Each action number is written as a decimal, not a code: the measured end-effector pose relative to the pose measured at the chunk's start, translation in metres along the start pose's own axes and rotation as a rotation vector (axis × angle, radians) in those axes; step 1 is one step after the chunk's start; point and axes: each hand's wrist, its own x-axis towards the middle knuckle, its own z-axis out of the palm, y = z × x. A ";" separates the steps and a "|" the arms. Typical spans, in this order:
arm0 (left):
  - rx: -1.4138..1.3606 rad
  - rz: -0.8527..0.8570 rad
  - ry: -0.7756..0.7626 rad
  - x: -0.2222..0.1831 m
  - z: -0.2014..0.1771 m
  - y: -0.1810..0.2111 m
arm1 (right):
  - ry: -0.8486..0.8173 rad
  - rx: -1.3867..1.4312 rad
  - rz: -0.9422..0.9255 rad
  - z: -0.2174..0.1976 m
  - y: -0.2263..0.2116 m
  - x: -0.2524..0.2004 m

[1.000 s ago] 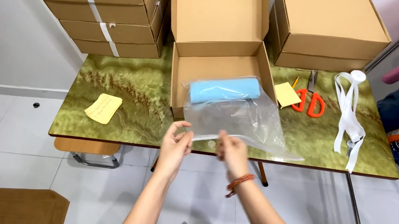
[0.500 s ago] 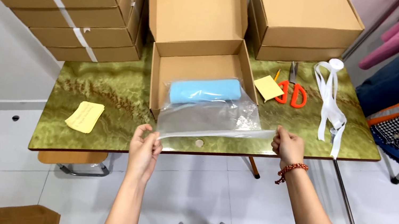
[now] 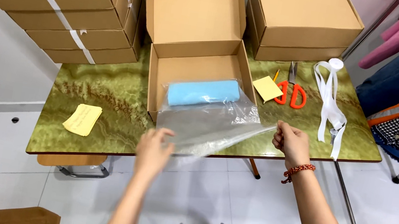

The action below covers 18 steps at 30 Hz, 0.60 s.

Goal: Packing a blue shirt into a cardboard box, applying sticky notes, and wrapping it with a white ribbon

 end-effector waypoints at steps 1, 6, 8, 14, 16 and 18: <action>-0.003 0.000 -0.001 0.000 0.013 0.019 | 0.001 -0.002 -0.001 0.002 -0.004 -0.002; -0.088 0.514 0.121 -0.012 0.059 0.114 | -0.009 0.042 -0.026 0.004 -0.013 -0.009; -0.069 0.555 0.115 -0.013 0.063 0.129 | -0.011 0.042 -0.040 0.003 -0.017 -0.012; -0.139 0.614 0.117 0.005 0.071 0.125 | -0.005 0.057 -0.056 -0.002 -0.026 -0.019; -0.140 0.623 0.112 0.012 0.068 0.117 | -0.005 0.070 -0.053 -0.002 -0.025 -0.020; -0.226 0.554 0.025 0.015 0.057 0.112 | -0.001 0.073 -0.060 -0.005 -0.020 -0.017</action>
